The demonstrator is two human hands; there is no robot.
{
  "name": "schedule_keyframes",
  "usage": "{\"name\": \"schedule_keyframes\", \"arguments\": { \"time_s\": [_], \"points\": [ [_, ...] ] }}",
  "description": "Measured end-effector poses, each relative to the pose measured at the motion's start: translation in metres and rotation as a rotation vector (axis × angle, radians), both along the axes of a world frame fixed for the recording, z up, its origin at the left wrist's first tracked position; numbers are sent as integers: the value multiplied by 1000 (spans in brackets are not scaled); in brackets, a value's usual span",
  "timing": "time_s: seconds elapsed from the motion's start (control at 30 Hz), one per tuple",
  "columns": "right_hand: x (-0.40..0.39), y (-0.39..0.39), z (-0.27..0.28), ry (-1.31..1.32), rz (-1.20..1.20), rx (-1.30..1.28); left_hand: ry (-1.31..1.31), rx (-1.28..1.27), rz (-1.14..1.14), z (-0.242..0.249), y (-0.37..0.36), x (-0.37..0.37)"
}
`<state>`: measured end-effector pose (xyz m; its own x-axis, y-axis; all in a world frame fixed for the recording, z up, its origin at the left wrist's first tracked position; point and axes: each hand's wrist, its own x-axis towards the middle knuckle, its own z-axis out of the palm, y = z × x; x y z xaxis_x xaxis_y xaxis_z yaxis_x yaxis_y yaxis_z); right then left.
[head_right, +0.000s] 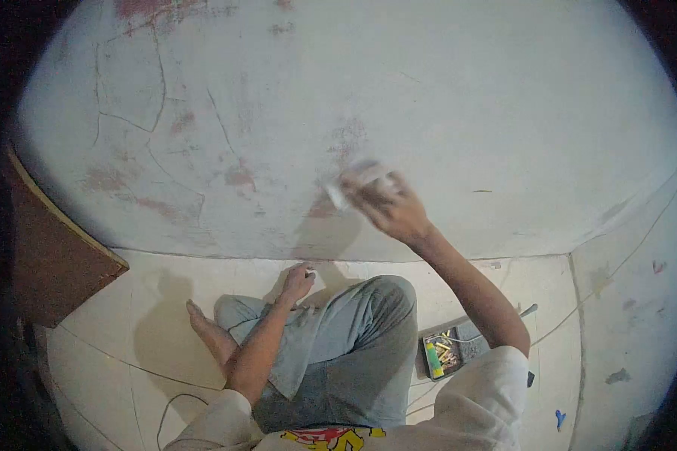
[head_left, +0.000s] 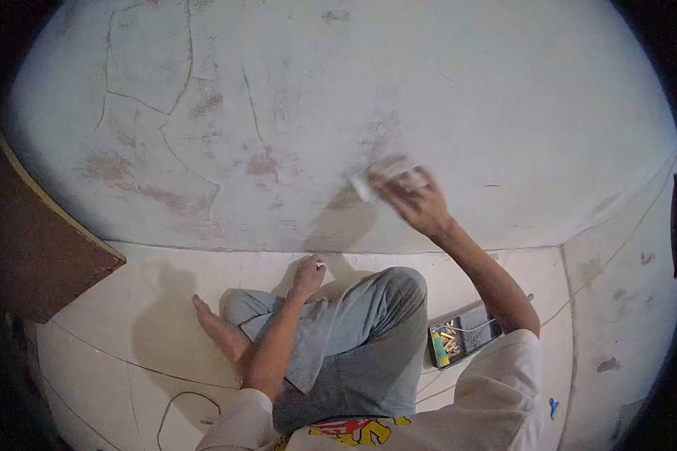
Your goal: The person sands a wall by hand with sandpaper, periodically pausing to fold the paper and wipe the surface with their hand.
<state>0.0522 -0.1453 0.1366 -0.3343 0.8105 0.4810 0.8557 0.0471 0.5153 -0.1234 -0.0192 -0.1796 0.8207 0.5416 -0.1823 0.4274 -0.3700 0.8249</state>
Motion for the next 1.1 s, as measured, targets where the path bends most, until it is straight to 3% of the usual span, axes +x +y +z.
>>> {"name": "schedule_keyframes", "arguments": {
  "time_s": [0.03, 0.07, 0.13, 0.27, 0.3, 0.33, 0.4, 0.43, 0.47, 0.53, 0.57, 0.6, 0.67, 0.7, 0.73, 0.8, 0.83, 0.87, 0.93, 0.97, 1.07, 1.1],
  "points": [
    [2, -2, -1, -190, -46, -69, -12, -39, 18, -4, -2, 0],
    [8, -3, 3, -194, -49, -68, -26, -78, 37, 0, -3, 1],
    [24, -2, 12, -208, -161, 399, -41, -48, 39, 5, -3, 0],
    [0, -4, -5, -1, -155, 103, -3, -11, 40, 25, -5, -7],
    [-1, -2, -3, -190, -68, -20, -4, -8, 38, 23, -5, -6],
    [5, -2, 2, -193, -70, -18, -27, -26, 31, 21, -4, -4],
    [11, -1, 20, -172, -192, 401, -45, -49, 25, 8, -2, 0],
    [4, -7, 32, -72, -259, 445, -39, -25, 23, 2, -1, 2],
    [5, -6, 22, -72, -253, 443, -34, 3, 22, -1, 0, 2],
    [9, -4, -8, -94, -96, 199, -37, -18, 47, 0, 0, 2],
    [-2, -6, -1, -317, -76, -36, -39, -43, 67, -1, -2, 3],
    [4, -7, 1, -318, -79, -37, -40, -44, 64, -1, -2, 5],
    [18, -6, 10, -194, -108, 337, -24, -8, 32, 4, -1, 3],
    [12, -9, 22, -106, -255, 402, -24, -11, 35, 10, -1, 0],
    [12, -7, 13, -107, -248, 399, -22, 1, 25, 16, -1, -2],
    [7, -3, -12, 2, -257, 125, -23, 22, 9, 23, -1, -2],
    [6, -7, -13, -145, -32, 43, -29, 47, 42, 22, -4, -2],
    [10, -6, -11, -147, -35, 44, -37, 71, 76, 16, -6, -1],
    [22, -2, -6, -243, -65, 353, -86, 97, 61, 3, -4, 2],
    [21, -1, -8, -241, -62, 352, -134, 121, 51, 3, -3, 1],
    [4, -4, -23, 67, -239, 202, -34, 86, 51, 9, -2, 0],
    [-14, -7, -22, 69, -180, 0, -31, 89, 49, 2, 0, 1]
  ]
}}
